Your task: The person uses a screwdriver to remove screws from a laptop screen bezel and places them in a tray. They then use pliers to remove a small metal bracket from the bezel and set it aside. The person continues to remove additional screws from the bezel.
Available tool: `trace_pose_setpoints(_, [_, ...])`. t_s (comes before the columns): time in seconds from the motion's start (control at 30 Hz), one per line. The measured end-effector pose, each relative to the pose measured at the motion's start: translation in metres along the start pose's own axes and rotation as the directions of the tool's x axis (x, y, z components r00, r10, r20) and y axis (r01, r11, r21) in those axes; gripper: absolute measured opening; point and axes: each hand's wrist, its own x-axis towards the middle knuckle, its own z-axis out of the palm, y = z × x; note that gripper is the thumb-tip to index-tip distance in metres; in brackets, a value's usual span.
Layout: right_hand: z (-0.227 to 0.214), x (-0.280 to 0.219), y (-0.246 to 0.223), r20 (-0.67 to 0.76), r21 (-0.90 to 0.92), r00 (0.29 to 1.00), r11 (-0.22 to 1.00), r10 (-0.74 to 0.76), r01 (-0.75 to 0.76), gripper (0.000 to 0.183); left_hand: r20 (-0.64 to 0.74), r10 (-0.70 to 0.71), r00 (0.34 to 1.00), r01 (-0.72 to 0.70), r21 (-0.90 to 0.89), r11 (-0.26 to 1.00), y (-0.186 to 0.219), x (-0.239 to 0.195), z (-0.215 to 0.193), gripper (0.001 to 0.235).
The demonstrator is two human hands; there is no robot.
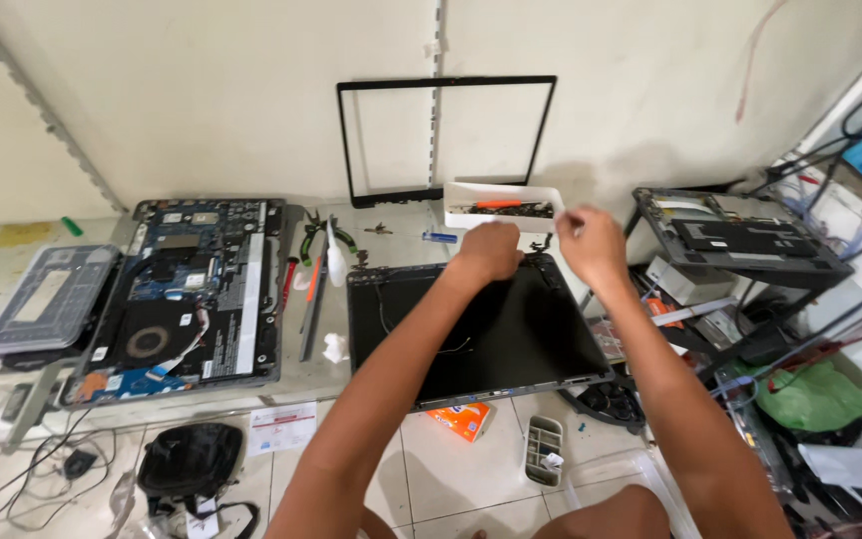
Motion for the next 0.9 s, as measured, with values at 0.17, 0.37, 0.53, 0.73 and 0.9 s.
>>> trace_pose_setpoints(0.17, [0.022, 0.015, -0.069, -0.094, 0.201, 0.956, 0.935, -0.278, 0.292, 0.013, -0.147, -0.127, 0.981, 0.125, -0.023, 0.992, -0.034, -0.037, -0.093, 0.023])
trace_pose_setpoints(0.37, [0.098, 0.026, -0.117, 0.278, 0.031, 0.786, 0.823, -0.552, 0.567, 0.017, -0.389, -0.235, 0.891, 0.188, -0.155, 0.97, -0.078, -0.089, -0.136, 0.019])
trace_pose_setpoints(0.53, [0.123, 0.027, -0.134, 0.517, -0.153, 0.763, 0.835, -0.388, 0.529, 0.022, -0.364, -0.299, 0.882, 0.191, -0.306, 0.933, -0.101, -0.111, -0.119, 0.019])
trace_pose_setpoints(0.73, [0.097, 0.021, -0.119, 0.31, 0.168, 0.831, 0.887, -0.462, 0.43, 0.011, -0.426, -0.379, 0.821, 0.189, -0.424, 0.886, -0.095, -0.111, -0.111, 0.018])
trace_pose_setpoints(0.9, [0.03, 0.0, -0.095, 0.103, 0.28, 0.936, 0.912, -0.337, 0.298, 0.012, -0.48, -0.433, 0.763, 0.148, -0.522, 0.84, -0.067, -0.098, -0.112, 0.017])
